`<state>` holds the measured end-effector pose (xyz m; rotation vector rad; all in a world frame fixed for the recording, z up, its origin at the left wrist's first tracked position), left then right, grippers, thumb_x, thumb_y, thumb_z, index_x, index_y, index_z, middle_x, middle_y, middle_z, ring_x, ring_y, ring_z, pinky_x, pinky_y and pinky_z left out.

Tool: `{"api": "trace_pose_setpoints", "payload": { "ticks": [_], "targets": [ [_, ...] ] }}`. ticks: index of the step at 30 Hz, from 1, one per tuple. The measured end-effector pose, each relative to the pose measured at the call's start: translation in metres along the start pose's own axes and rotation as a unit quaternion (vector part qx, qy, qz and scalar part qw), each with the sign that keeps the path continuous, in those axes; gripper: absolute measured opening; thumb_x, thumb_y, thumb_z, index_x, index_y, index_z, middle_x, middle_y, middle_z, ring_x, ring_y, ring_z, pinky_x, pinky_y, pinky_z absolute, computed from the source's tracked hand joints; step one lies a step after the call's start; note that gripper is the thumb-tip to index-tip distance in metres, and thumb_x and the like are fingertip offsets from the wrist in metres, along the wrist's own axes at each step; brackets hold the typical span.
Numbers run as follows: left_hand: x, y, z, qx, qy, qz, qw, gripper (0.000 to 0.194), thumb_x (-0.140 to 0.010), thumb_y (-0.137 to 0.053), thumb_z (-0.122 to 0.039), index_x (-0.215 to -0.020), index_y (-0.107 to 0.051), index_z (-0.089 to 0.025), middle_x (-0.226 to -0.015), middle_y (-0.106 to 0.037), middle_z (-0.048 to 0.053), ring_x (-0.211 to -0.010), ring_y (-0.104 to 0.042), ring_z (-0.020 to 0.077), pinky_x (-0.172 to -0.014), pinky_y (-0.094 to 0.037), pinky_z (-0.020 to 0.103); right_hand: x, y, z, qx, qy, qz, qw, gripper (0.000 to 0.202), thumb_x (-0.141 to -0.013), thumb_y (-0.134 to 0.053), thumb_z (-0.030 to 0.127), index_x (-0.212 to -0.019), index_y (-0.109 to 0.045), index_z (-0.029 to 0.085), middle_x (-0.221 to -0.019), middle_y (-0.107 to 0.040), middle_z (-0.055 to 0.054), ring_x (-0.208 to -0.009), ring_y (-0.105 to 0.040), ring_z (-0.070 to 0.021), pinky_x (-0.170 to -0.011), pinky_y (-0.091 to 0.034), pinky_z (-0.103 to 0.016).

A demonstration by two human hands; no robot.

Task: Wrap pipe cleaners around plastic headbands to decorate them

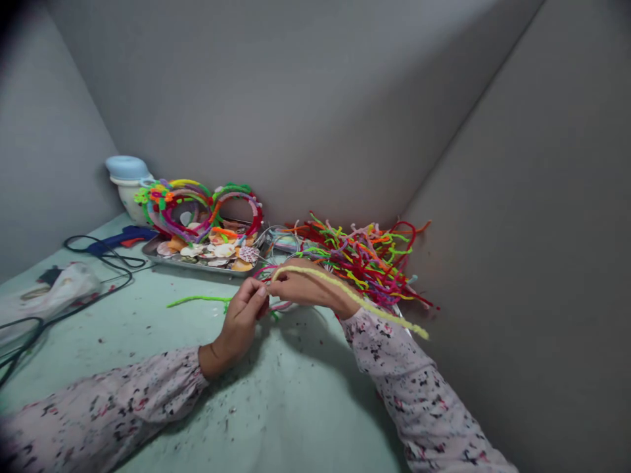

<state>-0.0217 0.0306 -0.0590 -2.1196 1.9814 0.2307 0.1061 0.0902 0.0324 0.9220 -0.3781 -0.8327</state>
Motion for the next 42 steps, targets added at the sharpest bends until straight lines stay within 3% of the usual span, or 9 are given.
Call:
{"api": "trace_pose_setpoints", "payload": {
  "ticks": [3,11,19,29,33,36,39,42],
  "targets": [
    [0.003,-0.001,-0.001,-0.010,-0.005,0.022,1.000,0.021,-0.093,-0.043,-0.033,-0.078,-0.045,-0.019,-0.065,-0.040,-0.004,-0.060,-0.037,0.0117,-0.058,-0.032,0.025,0.014,-0.007,-0.002,-0.036,-0.034,0.027,0.998,0.018,-0.075,-0.050,0.025,-0.060,-0.057,0.016,-0.061,-0.050,0.002,-0.060,-0.041,-0.0100,-0.055,-0.031,-0.023],
    [0.006,-0.003,-0.002,-0.058,-0.035,0.060,0.996,0.019,-0.092,-0.044,-0.030,-0.077,-0.046,-0.018,-0.069,-0.044,-0.003,-0.064,-0.040,0.0127,-0.060,-0.032,0.025,0.036,-0.014,-0.006,-0.127,-0.164,-0.017,0.978,0.013,-0.071,-0.053,0.027,-0.066,-0.061,0.018,-0.065,-0.056,0.002,-0.061,-0.047,-0.0111,-0.054,-0.033,-0.023],
    [0.005,-0.003,0.001,-0.106,-0.052,0.071,0.990,0.019,-0.094,-0.042,-0.030,-0.080,-0.047,-0.018,-0.071,-0.045,-0.002,-0.066,-0.042,0.0132,-0.063,-0.033,0.027,0.033,-0.022,-0.022,-0.243,-0.152,-0.004,0.958,0.018,-0.069,-0.054,0.026,-0.053,-0.052,0.017,-0.055,-0.049,0.004,-0.053,-0.040,-0.0092,-0.054,-0.032,-0.024],
    [0.006,-0.005,0.001,-0.131,-0.064,0.076,0.986,0.018,-0.094,-0.042,-0.030,-0.082,-0.048,-0.018,-0.071,-0.046,-0.002,-0.066,-0.042,0.0135,-0.063,-0.034,0.027,0.031,-0.032,-0.039,-0.415,-0.128,0.013,0.901,0.010,-0.064,-0.060,0.022,-0.055,-0.056,0.018,-0.057,-0.051,0.004,-0.053,-0.043,-0.0098,-0.052,-0.035,-0.023],
    [0.006,-0.006,-0.001,-0.124,-0.064,0.070,0.988,0.018,-0.093,-0.043,-0.030,-0.081,-0.048,-0.018,-0.071,-0.046,-0.002,-0.066,-0.043,0.0137,-0.063,-0.034,0.027,0.032,-0.031,-0.042,-0.396,-0.106,0.029,0.912,0.016,-0.067,-0.057,0.022,-0.053,-0.051,0.019,-0.055,-0.046,0.005,-0.051,-0.039,-0.0097,-0.051,-0.033,-0.023],
    [0.006,-0.006,-0.002,-0.109,-0.063,0.062,0.990,0.018,-0.093,-0.043,-0.030,-0.080,-0.048,-0.018,-0.071,-0.046,-0.002,-0.066,-0.042,0.0136,-0.062,-0.034,0.027,0.037,-0.019,-0.034,-0.318,-0.072,0.045,0.944,0.022,-0.074,-0.054,0.023,-0.053,-0.052,0.018,-0.056,-0.048,0.004,-0.055,-0.041,-0.0098,-0.054,-0.033,-0.023],
    [0.006,-0.005,0.001,-0.090,-0.054,0.050,0.993,0.019,-0.094,-0.043,-0.031,-0.080,-0.047,-0.019,-0.071,-0.045,-0.002,-0.065,-0.042,0.0134,-0.061,-0.034,0.026,0.046,-0.002,-0.021,-0.200,-0.072,0.002,0.977,0.026,-0.081,-0.054,0.032,-0.059,-0.057,0.017,-0.061,-0.052,0.003,-0.057,-0.043,-0.0094,-0.056,-0.034,-0.023],
    [0.005,-0.004,0.005,-0.067,-0.047,0.039,0.996,0.019,-0.094,-0.042,-0.032,-0.081,-0.047,-0.019,-0.071,-0.045,-0.002,-0.065,-0.042,0.0130,-0.062,-0.034,0.026,0.054,0.006,-0.007,-0.119,-0.075,-0.040,0.989,0.023,-0.084,-0.053,0.034,-0.073,-0.065,0.018,-0.066,-0.058,0.002,-0.060,-0.047,-0.0104,-0.056,-0.035,-0.023]
  ]
}}
Point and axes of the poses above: each hand's wrist, its own x-axis away from the middle knuckle, its own y-axis out of the back of the hand, z = x × y, the point moved 1 cm from there along -x, towards the middle knuckle
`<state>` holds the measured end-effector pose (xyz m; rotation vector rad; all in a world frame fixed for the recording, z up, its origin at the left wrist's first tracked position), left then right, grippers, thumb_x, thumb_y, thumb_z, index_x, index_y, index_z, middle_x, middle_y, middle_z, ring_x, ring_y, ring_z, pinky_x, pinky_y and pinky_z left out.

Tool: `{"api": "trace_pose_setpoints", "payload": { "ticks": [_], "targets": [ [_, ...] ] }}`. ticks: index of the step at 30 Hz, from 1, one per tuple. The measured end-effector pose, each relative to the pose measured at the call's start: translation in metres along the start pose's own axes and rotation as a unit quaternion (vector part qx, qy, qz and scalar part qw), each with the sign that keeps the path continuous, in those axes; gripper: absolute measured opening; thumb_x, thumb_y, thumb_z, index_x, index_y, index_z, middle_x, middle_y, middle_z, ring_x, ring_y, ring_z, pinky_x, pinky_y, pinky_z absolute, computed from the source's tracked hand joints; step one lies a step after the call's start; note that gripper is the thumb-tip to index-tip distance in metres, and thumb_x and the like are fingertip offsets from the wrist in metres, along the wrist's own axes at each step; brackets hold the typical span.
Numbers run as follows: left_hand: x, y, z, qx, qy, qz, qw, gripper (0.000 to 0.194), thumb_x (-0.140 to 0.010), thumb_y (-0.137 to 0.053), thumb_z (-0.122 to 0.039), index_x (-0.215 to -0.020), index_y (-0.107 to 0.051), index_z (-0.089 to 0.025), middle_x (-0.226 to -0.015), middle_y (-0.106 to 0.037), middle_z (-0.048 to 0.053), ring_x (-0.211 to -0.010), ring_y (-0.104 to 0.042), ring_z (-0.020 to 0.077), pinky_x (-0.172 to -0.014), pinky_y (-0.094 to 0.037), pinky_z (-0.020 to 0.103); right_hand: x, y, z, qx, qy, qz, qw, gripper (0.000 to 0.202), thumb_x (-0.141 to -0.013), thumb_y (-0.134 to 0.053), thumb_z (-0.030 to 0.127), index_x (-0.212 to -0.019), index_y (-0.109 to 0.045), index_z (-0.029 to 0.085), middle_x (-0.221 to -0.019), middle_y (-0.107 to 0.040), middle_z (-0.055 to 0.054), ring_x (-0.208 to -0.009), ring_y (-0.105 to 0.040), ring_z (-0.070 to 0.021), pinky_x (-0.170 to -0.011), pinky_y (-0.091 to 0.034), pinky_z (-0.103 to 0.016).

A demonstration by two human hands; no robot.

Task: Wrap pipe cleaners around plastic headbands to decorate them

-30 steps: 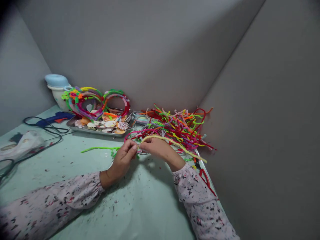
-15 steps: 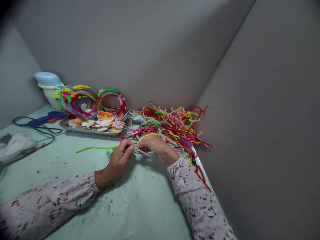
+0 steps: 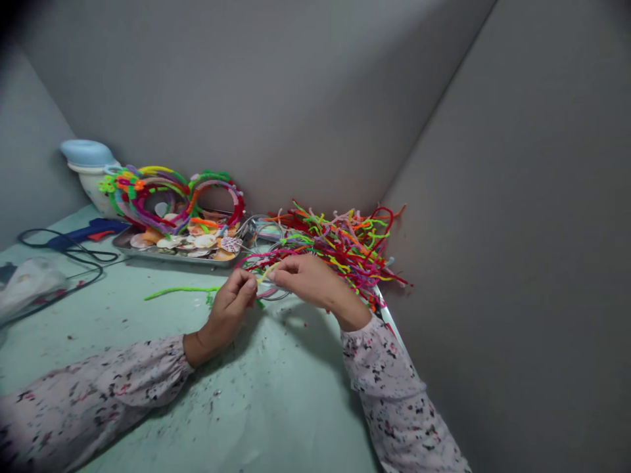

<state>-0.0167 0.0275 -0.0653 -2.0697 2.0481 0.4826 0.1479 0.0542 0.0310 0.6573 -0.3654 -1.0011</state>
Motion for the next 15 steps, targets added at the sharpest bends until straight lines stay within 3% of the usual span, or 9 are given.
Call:
{"api": "trace_pose_setpoints", "payload": {
  "ticks": [4,8,15],
  "targets": [
    [-0.001,0.000,0.001,0.016,0.006,-0.009,1.000,0.018,-0.093,-0.044,-0.032,-0.082,-0.048,-0.019,-0.070,-0.045,-0.003,-0.064,-0.042,0.0128,-0.061,-0.035,0.026,0.009,-0.013,0.009,0.068,0.076,-0.082,0.991,0.013,-0.084,-0.056,0.023,-0.088,-0.068,0.020,-0.085,-0.068,-0.001,-0.076,-0.058,-0.0130,-0.070,-0.041,-0.026],
    [-0.001,-0.002,-0.004,0.018,0.007,-0.011,1.000,0.018,-0.092,-0.045,-0.032,-0.080,-0.049,-0.018,-0.071,-0.047,-0.002,-0.064,-0.043,0.0131,-0.061,-0.035,0.025,0.015,-0.034,0.003,0.150,0.143,-0.155,0.966,0.009,-0.083,-0.060,0.019,-0.090,-0.066,0.019,-0.092,-0.069,-0.003,-0.088,-0.059,-0.0169,-0.083,-0.042,-0.031],
    [0.001,-0.002,-0.009,0.020,0.003,0.002,1.000,0.018,-0.092,-0.046,-0.032,-0.080,-0.049,-0.018,-0.072,-0.048,-0.001,-0.064,-0.043,0.0131,-0.061,-0.034,0.025,0.020,-0.047,-0.004,0.189,0.137,-0.206,0.950,0.012,-0.086,-0.057,0.020,-0.096,-0.064,0.020,-0.095,-0.067,-0.006,-0.092,-0.058,-0.0202,-0.086,-0.041,-0.035]
  ]
}}
Point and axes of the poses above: each hand's wrist, its own x-axis away from the middle knuckle, its own y-axis out of the back of the hand, z = x × y, the point moved 1 cm from there along -x, towards the middle knuckle
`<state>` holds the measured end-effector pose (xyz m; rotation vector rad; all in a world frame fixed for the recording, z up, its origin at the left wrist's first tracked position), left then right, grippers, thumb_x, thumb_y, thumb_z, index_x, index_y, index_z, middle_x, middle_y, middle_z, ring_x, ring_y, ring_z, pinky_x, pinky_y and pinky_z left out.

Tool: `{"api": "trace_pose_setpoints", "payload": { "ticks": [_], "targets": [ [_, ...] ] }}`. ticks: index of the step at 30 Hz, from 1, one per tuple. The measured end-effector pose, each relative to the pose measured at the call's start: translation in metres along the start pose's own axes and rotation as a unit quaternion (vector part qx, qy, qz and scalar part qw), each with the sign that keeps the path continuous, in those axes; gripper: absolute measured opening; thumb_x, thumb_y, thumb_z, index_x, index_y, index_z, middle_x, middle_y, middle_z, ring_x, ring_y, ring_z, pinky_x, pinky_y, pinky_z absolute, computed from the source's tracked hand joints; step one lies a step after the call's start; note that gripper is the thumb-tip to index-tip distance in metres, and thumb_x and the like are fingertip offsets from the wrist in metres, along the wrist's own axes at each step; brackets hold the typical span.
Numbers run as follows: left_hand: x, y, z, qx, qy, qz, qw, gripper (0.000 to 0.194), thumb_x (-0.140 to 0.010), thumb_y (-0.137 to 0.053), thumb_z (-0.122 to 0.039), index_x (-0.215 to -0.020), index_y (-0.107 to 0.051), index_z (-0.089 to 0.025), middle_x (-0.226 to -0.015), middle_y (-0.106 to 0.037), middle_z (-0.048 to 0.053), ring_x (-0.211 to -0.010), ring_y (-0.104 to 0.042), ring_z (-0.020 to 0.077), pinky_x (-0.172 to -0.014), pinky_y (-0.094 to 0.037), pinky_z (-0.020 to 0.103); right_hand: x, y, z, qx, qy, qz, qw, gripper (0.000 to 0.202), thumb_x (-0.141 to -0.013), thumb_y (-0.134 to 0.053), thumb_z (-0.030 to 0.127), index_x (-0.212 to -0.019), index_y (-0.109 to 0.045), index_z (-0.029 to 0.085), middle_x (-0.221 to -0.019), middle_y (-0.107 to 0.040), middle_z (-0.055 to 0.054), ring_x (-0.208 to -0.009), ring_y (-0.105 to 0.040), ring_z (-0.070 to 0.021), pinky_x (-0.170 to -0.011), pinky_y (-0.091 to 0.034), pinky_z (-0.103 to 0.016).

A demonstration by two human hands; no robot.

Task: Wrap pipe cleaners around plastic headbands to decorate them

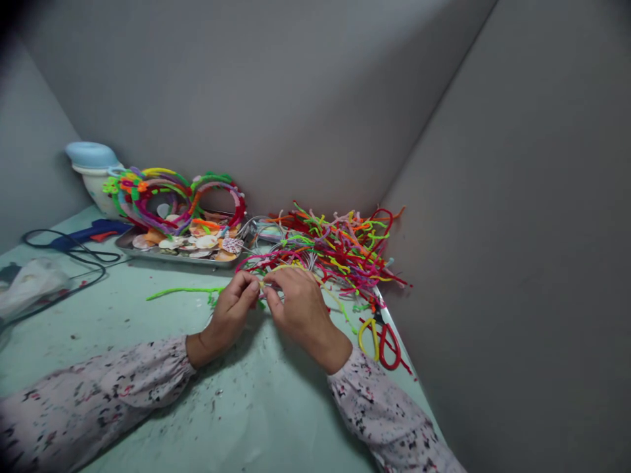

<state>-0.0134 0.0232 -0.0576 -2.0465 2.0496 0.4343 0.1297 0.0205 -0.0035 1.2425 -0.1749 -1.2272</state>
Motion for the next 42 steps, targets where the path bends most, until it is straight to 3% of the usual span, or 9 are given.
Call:
{"api": "trace_pose_setpoints", "payload": {
  "ticks": [34,42],
  "targets": [
    [0.0029,0.0003,0.0005,-0.040,-0.023,0.032,0.998,0.018,-0.092,-0.046,-0.032,-0.082,-0.051,-0.018,-0.072,-0.048,-0.001,-0.065,-0.043,0.0132,-0.062,-0.035,0.026,0.0024,0.0034,-0.0023,0.022,-0.009,0.031,0.999,0.012,-0.083,-0.053,0.017,-0.091,-0.062,0.018,-0.089,-0.067,-0.005,-0.085,-0.058,-0.0184,-0.081,-0.040,-0.033],
    [0.0039,0.0000,0.0012,-0.060,-0.029,0.037,0.997,0.018,-0.093,-0.045,-0.032,-0.083,-0.051,-0.018,-0.076,-0.052,0.000,-0.068,-0.046,0.0140,-0.062,-0.035,0.026,-0.0002,0.0059,-0.0023,-0.016,-0.030,0.050,0.998,0.010,-0.084,-0.052,0.016,-0.086,-0.062,0.019,-0.085,-0.066,-0.003,-0.080,-0.057,-0.0165,-0.074,-0.040,-0.028]
  ]
}}
Point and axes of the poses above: each hand's wrist, its own x-axis away from the middle knuckle, its own y-axis out of the back of the hand, z = x × y, the point moved 1 cm from there along -x, towards the middle knuckle
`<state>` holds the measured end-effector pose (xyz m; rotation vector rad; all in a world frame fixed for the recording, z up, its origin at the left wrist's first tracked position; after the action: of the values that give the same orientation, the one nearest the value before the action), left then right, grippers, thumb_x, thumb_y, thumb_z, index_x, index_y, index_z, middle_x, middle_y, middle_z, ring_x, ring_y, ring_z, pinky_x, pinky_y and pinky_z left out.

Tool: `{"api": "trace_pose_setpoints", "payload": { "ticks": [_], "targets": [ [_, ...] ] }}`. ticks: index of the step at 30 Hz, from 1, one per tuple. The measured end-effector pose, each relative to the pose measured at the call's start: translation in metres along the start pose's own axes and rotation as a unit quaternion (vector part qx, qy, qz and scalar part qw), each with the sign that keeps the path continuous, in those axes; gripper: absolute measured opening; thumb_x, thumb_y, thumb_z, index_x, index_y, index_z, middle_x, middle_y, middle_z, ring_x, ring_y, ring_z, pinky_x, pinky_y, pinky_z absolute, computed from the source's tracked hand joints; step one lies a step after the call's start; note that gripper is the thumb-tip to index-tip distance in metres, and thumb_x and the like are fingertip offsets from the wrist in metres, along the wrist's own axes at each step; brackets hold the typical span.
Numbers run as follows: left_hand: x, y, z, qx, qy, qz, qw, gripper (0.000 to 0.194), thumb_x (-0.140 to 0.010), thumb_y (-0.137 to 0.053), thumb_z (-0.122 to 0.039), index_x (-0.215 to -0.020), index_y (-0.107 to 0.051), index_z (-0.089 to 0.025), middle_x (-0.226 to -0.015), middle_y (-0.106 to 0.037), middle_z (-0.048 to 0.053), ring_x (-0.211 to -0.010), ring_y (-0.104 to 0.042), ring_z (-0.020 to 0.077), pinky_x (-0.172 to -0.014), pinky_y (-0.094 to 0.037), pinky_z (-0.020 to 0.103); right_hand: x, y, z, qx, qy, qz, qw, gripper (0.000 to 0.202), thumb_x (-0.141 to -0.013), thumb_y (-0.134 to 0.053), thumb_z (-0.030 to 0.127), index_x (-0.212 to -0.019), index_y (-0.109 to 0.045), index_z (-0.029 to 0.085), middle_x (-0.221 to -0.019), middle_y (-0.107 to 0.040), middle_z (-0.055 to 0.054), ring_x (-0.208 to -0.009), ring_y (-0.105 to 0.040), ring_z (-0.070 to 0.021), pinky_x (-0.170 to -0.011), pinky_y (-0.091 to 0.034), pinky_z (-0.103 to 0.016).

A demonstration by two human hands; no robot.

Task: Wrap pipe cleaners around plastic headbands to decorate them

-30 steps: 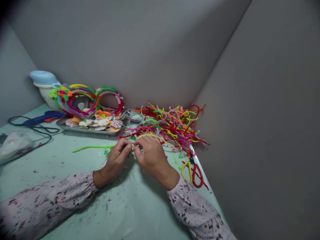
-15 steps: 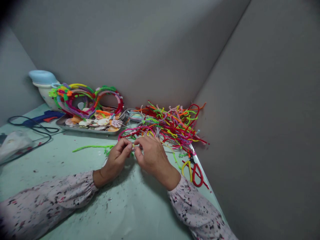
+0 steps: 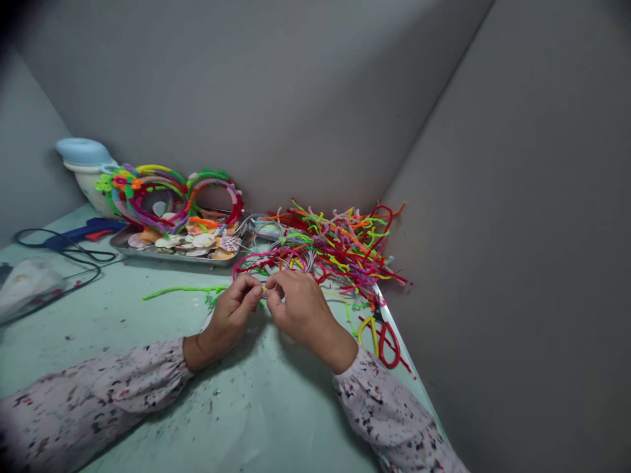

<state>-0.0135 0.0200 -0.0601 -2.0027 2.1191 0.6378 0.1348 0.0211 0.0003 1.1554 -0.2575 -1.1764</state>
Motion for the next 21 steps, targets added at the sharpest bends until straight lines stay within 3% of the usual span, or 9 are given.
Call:
{"api": "trace_pose_setpoints", "payload": {
  "ticks": [12,21],
  "targets": [
    [0.0016,-0.0007,-0.0031,-0.005,-0.007,0.011,1.000,0.017,-0.093,-0.046,-0.031,-0.083,-0.051,-0.018,-0.075,-0.051,0.000,-0.067,-0.046,0.0137,-0.063,-0.036,0.026,-0.0015,0.0068,-0.0046,-0.130,-0.104,0.090,0.982,0.012,-0.085,-0.051,0.020,-0.080,-0.061,0.019,-0.074,-0.063,0.002,-0.068,-0.053,-0.0117,-0.061,-0.036,-0.023],
    [0.0005,0.0002,-0.0030,-0.011,-0.013,0.006,1.000,0.016,-0.092,-0.046,-0.030,-0.082,-0.050,-0.018,-0.075,-0.051,0.000,-0.068,-0.046,0.0132,-0.062,-0.035,0.026,-0.0014,0.0079,-0.0040,-0.104,-0.093,0.076,0.987,0.013,-0.085,-0.052,0.021,-0.083,-0.065,0.019,-0.078,-0.066,0.001,-0.069,-0.055,-0.0118,-0.062,-0.036,-0.023]
  ]
}}
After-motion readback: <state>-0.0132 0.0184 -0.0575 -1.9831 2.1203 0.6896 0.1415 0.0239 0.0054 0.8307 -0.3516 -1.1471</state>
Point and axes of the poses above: each hand's wrist, its own x-axis away from the middle knuckle, its own y-axis out of the back of the hand, z = x × y, the point moved 1 cm from there along -x, towards the middle knuckle
